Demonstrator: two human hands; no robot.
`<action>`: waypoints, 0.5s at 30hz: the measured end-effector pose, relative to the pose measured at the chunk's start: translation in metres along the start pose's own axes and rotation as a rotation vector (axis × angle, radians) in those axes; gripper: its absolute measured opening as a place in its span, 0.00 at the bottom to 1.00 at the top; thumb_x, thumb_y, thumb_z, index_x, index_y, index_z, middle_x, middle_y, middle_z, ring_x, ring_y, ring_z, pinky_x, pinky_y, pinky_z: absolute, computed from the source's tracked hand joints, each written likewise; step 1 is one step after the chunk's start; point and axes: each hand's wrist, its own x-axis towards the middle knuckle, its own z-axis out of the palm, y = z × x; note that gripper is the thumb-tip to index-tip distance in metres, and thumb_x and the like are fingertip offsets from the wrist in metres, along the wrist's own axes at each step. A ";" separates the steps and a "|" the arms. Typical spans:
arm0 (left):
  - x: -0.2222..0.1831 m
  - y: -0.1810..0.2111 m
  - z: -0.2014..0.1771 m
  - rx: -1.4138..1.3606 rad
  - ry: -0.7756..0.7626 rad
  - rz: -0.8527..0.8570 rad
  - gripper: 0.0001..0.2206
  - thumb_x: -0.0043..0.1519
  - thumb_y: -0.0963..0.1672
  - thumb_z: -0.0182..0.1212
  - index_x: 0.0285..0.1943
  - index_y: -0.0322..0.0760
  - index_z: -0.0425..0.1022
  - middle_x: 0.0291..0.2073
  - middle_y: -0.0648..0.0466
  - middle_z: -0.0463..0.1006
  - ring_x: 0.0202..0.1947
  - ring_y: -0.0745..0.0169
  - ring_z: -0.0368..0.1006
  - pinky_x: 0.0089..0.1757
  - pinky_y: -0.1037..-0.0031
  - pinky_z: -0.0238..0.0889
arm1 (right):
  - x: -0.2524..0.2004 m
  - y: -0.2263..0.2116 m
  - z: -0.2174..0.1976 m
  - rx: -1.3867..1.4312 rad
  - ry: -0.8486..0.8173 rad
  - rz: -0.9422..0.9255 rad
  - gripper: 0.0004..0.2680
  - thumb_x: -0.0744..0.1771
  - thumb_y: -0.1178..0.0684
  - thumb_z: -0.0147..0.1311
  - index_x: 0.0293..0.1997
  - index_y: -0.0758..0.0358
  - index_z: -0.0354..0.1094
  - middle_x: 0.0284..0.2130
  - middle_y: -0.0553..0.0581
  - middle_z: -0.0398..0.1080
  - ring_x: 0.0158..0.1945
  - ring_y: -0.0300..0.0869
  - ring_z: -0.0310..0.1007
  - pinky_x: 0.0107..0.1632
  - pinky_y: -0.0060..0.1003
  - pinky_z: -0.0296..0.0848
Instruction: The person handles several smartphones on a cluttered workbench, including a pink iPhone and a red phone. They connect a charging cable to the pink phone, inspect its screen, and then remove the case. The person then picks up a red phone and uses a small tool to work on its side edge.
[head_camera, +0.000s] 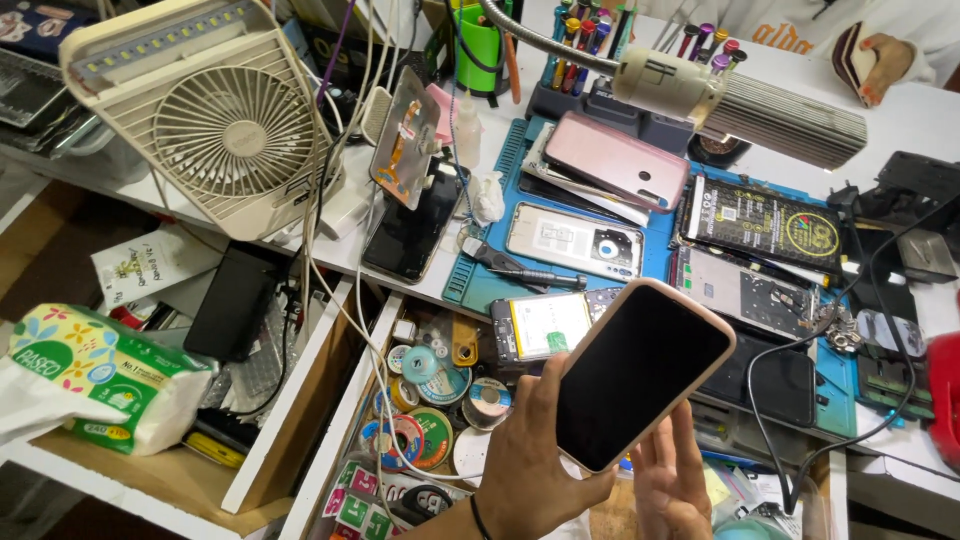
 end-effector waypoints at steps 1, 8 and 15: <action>-0.001 -0.001 -0.001 0.000 0.012 -0.006 0.53 0.48 0.51 0.74 0.79 0.42 0.39 0.51 0.46 0.66 0.44 0.48 0.71 0.38 0.56 0.72 | -0.001 0.003 -0.004 0.003 -0.012 0.006 0.33 0.63 0.58 0.43 0.79 0.60 0.28 0.79 0.71 0.22 0.81 0.62 0.25 0.75 0.64 0.31; -0.002 0.000 -0.010 -0.019 -0.018 0.016 0.52 0.49 0.51 0.72 0.79 0.42 0.37 0.52 0.46 0.64 0.44 0.49 0.71 0.35 0.56 0.72 | -0.004 0.008 -0.006 0.008 -0.003 0.026 0.36 0.61 0.59 0.43 0.79 0.56 0.27 0.78 0.75 0.25 0.80 0.65 0.30 0.74 0.68 0.33; -0.002 0.001 -0.010 -0.017 -0.052 -0.024 0.53 0.48 0.52 0.73 0.79 0.43 0.37 0.54 0.46 0.63 0.46 0.46 0.71 0.38 0.53 0.72 | -0.006 0.013 -0.017 0.017 -0.038 0.031 0.36 0.62 0.59 0.44 0.80 0.54 0.25 0.78 0.75 0.23 0.80 0.65 0.27 0.73 0.68 0.31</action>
